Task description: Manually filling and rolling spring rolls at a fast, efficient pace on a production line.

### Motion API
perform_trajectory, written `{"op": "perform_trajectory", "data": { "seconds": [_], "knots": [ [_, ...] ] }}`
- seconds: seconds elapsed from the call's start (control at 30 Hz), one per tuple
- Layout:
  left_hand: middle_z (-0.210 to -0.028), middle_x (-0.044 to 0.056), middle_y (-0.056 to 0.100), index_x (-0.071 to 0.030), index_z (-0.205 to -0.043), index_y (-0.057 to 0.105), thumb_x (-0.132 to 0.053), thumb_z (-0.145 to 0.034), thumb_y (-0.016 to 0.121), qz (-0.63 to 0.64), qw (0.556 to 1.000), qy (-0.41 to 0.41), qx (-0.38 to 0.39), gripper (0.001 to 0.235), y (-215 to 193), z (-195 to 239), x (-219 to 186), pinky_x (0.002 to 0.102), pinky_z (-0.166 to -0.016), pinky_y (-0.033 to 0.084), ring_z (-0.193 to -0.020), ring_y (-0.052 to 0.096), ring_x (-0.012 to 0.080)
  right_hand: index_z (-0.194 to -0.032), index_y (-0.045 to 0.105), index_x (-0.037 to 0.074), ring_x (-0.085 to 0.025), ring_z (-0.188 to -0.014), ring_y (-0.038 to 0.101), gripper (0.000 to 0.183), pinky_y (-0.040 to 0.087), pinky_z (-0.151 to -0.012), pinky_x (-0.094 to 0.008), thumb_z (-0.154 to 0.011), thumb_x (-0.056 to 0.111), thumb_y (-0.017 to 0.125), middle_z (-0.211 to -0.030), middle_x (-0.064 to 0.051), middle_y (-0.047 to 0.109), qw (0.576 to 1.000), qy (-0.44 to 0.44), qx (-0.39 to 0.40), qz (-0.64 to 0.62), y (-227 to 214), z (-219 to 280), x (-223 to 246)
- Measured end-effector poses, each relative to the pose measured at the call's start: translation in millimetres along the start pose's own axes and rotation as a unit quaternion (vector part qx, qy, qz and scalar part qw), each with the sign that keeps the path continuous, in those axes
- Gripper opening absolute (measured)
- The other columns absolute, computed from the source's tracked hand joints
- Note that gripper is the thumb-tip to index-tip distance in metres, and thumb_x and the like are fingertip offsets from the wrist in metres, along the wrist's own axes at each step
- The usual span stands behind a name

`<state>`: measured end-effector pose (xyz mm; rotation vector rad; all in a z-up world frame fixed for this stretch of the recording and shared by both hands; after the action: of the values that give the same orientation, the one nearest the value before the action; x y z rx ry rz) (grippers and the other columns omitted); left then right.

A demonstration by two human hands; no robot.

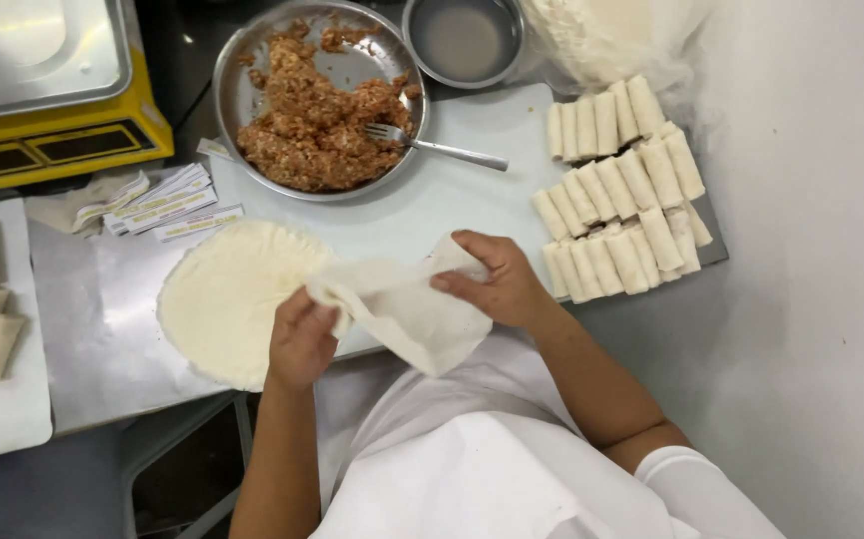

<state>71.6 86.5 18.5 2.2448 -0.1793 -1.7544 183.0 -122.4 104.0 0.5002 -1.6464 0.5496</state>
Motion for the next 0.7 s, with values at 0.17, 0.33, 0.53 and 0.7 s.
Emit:
{"op": "perform_trajectory", "data": {
  "seconds": [0.17,0.33,0.53,0.7],
  "knots": [
    [-0.114,0.010,0.075,-0.012,-0.127,0.072,-0.041,-0.100,0.047,0.177,0.964,-0.197,-0.028,0.047,7.3,-6.1,46.8,0.054,-0.101,0.052,-0.106,0.071,0.0290,-0.090,0.070,0.007,-0.008,-0.064,0.052,0.010,0.048,-0.069,-0.025,-0.092,0.011,0.079,-0.065,-0.001,0.064,0.998,0.024,-0.014,0.047,-9.8,-7.5,-6.4],
    [-0.095,0.004,0.079,-0.015,-0.109,0.079,-0.012,-0.087,0.083,-0.248,0.966,-0.064,-0.044,0.022,41.4,-70.3,-34.7,0.034,-0.089,0.056,-0.093,0.073,0.0172,-0.100,0.073,0.006,-0.022,-0.076,0.064,0.014,0.052,-0.073,-0.035,-0.089,0.008,0.082,-0.082,-0.010,0.068,0.969,-0.121,-0.063,0.206,-45.0,-19.7,35.7],
    [-0.105,0.005,0.077,-0.012,-0.109,0.080,0.002,-0.093,0.068,-0.367,0.904,0.219,0.007,0.024,74.9,-67.7,-92.6,0.041,-0.091,0.057,-0.102,0.074,0.0274,-0.104,0.075,0.007,-0.028,-0.095,0.068,0.012,0.052,-0.088,-0.040,-0.097,0.015,0.069,-0.099,-0.007,0.072,0.922,-0.252,-0.093,0.278,-64.1,6.7,40.0],
    [-0.109,0.000,0.072,-0.025,-0.111,0.076,-0.016,-0.098,0.064,-0.585,0.768,0.255,0.059,0.020,84.0,6.4,-12.7,0.041,-0.094,0.048,-0.108,0.068,0.0203,-0.100,0.072,0.023,-0.026,-0.120,0.059,0.015,0.041,-0.093,-0.051,-0.090,0.015,0.065,-0.111,0.005,0.070,0.780,-0.170,0.000,0.602,-43.0,31.7,-55.0]
  ]
}}
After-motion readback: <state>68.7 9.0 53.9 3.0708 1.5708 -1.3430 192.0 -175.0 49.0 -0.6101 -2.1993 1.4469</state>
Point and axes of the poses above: each hand's wrist, its own z-axis away from the middle knuckle, its own y-axis out of the palm, x = y × z, the point moved 9 cm from there along -z, towards the middle knuckle
